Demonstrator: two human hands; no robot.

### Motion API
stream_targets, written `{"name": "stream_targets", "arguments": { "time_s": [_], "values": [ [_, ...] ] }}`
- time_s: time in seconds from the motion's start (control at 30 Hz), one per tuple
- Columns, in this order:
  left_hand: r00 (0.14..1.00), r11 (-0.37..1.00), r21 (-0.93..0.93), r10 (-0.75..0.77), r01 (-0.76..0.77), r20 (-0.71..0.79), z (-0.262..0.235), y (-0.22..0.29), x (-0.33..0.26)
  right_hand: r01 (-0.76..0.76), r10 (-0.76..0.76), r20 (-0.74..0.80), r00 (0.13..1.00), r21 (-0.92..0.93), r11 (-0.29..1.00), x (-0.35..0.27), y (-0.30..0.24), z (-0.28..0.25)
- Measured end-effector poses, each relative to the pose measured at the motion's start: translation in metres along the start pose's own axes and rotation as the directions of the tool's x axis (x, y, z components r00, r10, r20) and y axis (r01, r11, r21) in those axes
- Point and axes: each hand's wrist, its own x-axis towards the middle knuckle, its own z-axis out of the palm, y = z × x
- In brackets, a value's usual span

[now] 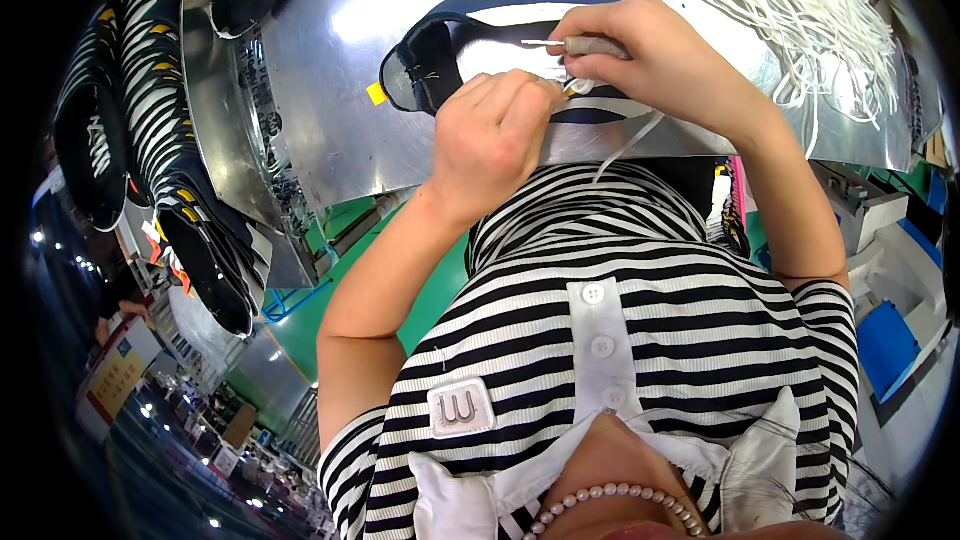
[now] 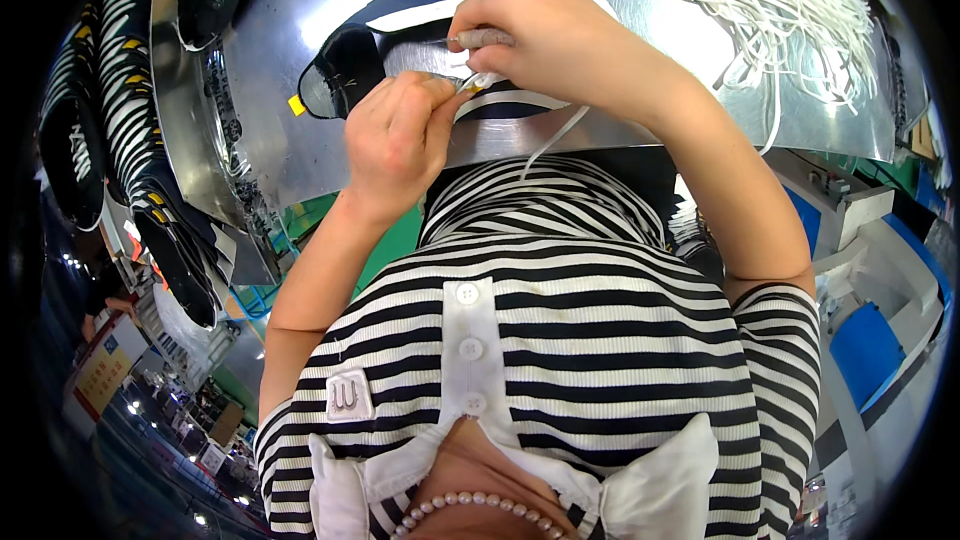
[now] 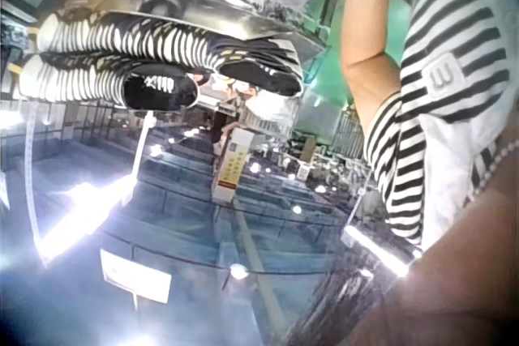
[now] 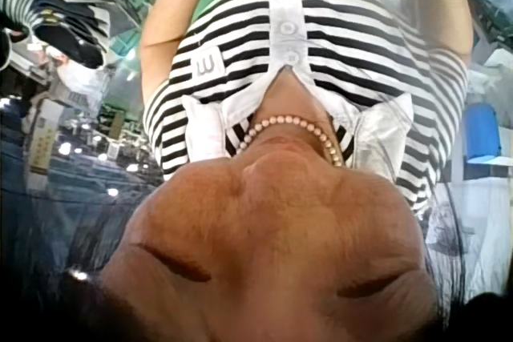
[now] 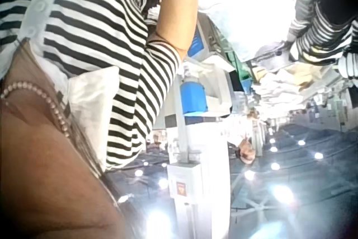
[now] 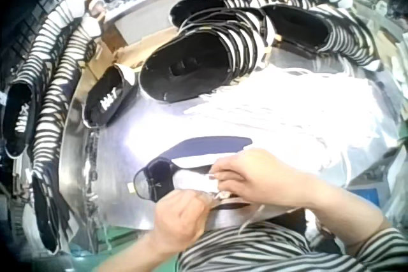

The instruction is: The person laces a blue and white sneaker by threading a white shoelace through the eyelets. They pull the lace tight and adjust the loops to secure the fit.

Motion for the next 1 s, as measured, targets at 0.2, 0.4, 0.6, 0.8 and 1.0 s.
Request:
{"name": "stream_targets", "arguments": {
  "time_s": [0.2, 0.4, 0.6, 0.8, 1.0],
  "values": [
    [0.996, 0.997, -0.053, -0.048, 0.052, 0.076, -0.005, -0.001, -0.001, 0.099, 0.033, -0.261, 0.965, 0.477, 0.873, -0.007, 0.001, -0.007],
    [0.930, 0.886, -0.284, -0.339, 0.366, 0.141, -0.013, 0.001, 0.001, 0.149, 0.038, -0.339, 0.940, 0.508, 0.848, 0.005, 0.005, 0.007],
    [0.718, 0.670, -0.320, -0.694, 0.670, 0.050, -0.010, -0.004, 0.016, -0.075, 0.131, -0.106, 0.986, 0.417, 0.906, 0.016, -0.009, 0.017],
    [0.792, 0.773, -0.288, -0.606, 0.565, -0.071, 0.000, -0.006, 0.013, 0.012, 0.099, -0.244, 0.965, 0.417, 0.909, 0.008, -0.003, 0.020],
    [0.711, 0.710, -0.389, -0.682, 0.587, -0.171, 0.007, -0.008, 0.008, 0.031, -0.009, -0.237, 0.971, 0.090, 0.995, -0.019, -0.013, 0.016]
  ]
}}
